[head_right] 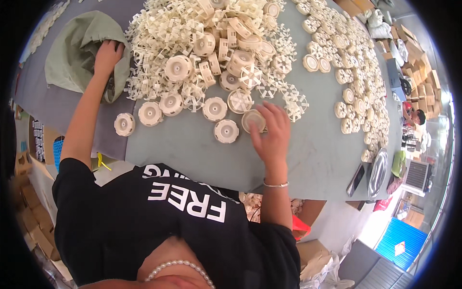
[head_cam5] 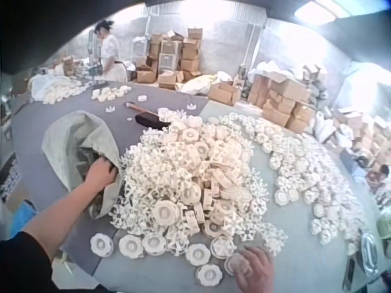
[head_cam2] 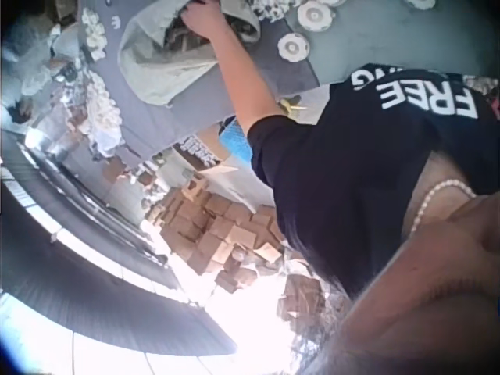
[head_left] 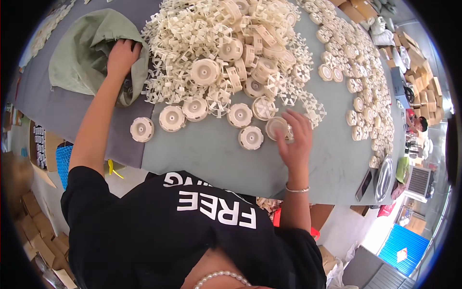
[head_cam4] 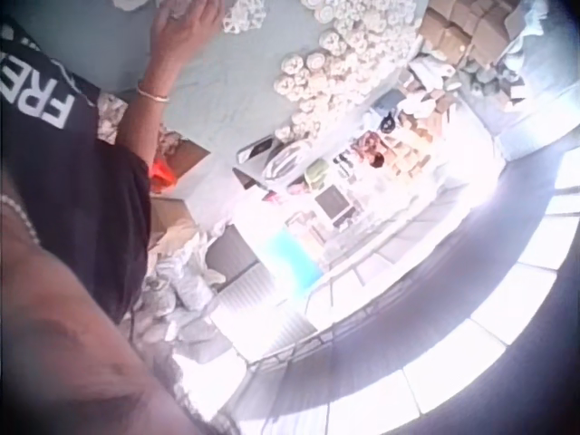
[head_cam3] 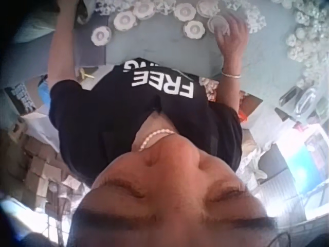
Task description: The person assembles small white plastic components by hand on a table. They pick up a circular base, insert a metal spring, and attach a cross-shaped plastic piece, repeating this process for multiple units. The assembled items are placed in a pile on the table.
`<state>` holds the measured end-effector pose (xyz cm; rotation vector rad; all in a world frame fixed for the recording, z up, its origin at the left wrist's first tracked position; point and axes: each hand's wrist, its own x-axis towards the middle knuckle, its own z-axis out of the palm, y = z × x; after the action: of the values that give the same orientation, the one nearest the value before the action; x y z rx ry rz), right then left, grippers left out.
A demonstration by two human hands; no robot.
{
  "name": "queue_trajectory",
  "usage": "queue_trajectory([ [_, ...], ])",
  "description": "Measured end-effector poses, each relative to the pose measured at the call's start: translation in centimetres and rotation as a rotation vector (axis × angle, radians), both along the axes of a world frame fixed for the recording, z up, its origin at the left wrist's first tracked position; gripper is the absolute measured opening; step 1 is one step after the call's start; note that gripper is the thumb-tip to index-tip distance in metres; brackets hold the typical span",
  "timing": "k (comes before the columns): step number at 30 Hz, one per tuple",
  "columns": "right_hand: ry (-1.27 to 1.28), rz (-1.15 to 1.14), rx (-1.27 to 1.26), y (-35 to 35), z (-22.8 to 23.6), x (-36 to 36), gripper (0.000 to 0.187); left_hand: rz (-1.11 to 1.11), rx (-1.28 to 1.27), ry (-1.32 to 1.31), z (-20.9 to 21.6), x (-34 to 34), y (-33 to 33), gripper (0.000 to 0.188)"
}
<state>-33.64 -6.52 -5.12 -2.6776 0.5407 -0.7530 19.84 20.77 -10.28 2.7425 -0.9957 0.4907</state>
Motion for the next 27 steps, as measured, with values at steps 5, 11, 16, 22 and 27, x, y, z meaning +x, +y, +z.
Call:
queue_trajectory([
  [5, 0.264, -0.047, 0.096, 1.0, 0.5, 6.0, 0.057, -0.271, -0.158, 0.136, 0.6, -2.7, 1.5, 0.04],
  [11, 0.1, -0.121, 0.17, -4.3, -1.4, 2.8, 0.033, -0.315, -0.179, 0.252, 2.8, -10.8, 5.9, 0.039],
  [16, 0.006, -0.466, -0.12, -7.5, -1.2, 3.6, 0.027, -0.335, -0.092, 0.213, 4.2, -13.3, 6.1, 0.041],
  [22, -0.04, -0.031, -0.418, -3.8, 2.1, 11.6, 0.036, 0.007, -0.803, 0.936, 6.3, -8.2, 4.1, 0.032],
  [27, 0.272, 0.052, -0.222, -3.8, 3.5, 12.4, 0.048, -0.52, -1.577, 1.674, 10.1, -8.4, 5.3, 0.04],
])
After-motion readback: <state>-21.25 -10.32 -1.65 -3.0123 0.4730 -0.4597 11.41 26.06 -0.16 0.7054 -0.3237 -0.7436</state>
